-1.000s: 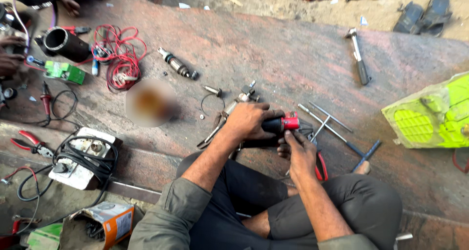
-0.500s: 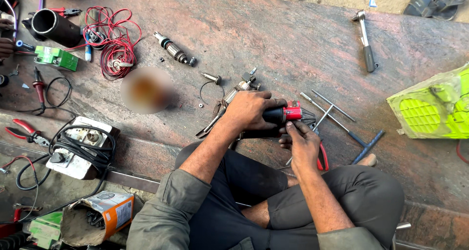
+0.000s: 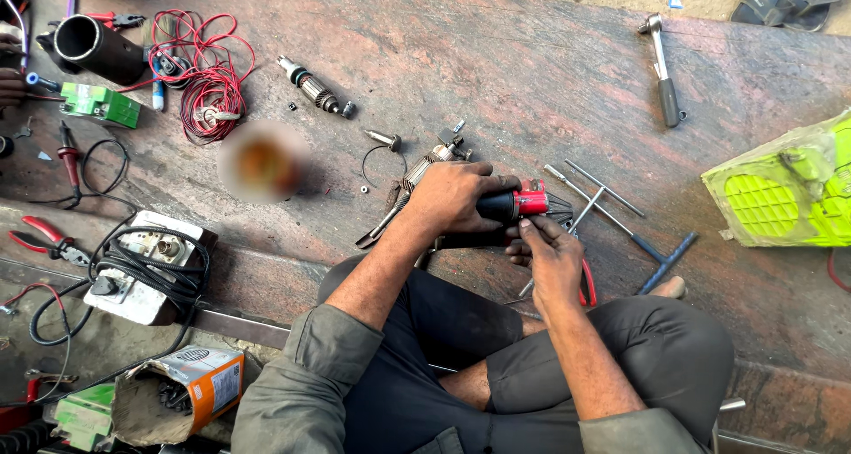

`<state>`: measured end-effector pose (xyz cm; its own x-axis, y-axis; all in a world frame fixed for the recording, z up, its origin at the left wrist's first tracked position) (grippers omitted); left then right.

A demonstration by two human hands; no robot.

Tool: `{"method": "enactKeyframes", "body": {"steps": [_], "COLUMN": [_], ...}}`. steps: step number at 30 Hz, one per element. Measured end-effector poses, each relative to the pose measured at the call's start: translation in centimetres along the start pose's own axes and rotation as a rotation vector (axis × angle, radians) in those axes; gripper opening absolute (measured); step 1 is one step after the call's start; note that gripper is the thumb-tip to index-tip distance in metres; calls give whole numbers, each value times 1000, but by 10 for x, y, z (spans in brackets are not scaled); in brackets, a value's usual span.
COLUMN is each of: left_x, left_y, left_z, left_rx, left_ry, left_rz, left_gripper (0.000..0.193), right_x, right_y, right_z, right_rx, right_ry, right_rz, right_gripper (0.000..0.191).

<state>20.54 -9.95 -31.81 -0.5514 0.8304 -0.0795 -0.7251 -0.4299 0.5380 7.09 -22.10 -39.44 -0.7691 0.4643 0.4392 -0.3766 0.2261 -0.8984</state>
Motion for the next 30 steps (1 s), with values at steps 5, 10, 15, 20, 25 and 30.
{"method": "enactKeyframes", "body": {"steps": [5, 10, 15, 20, 25, 30], "left_x": [-1, 0, 0, -2, -1, 0], "left_y": [-1, -1, 0, -4, -2, -3], "left_z": [-2, -2, -2, -8, -4, -4], "left_rx": [2, 0, -5, -41, -21, -5], "left_ry": [-9, -7, -2, -61, -30, -34], "left_rz": [15, -4, -10, 52, 13, 8], "left_gripper": [72, 70, 71, 77, 75, 75], "right_x": [-7, -8, -4, -5, -10, -10], "right_y": [9, 11, 5, 8, 11, 8], "right_z": [5, 7, 7, 9, 11, 11], "right_rx": [41, 23, 38, 10, 67, 105], "right_ry": [9, 1, 16, 10, -4, -3], "right_rz": [-35, -93, -60, -45, -49, -56], "right_gripper": [19, 19, 20, 19, 20, 22]}}
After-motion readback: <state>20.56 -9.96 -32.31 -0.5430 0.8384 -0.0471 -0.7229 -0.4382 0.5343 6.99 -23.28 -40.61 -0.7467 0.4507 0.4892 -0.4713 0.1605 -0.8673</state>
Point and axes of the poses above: each hand's wrist, its own x-axis away from the middle knuckle, its own z-axis out of the back of the hand, y = z × x, the point moved 8 cm from there along -x, towards the middle knuckle, and after that the axes turned 7 degrees about x, right-handed, at the moved point
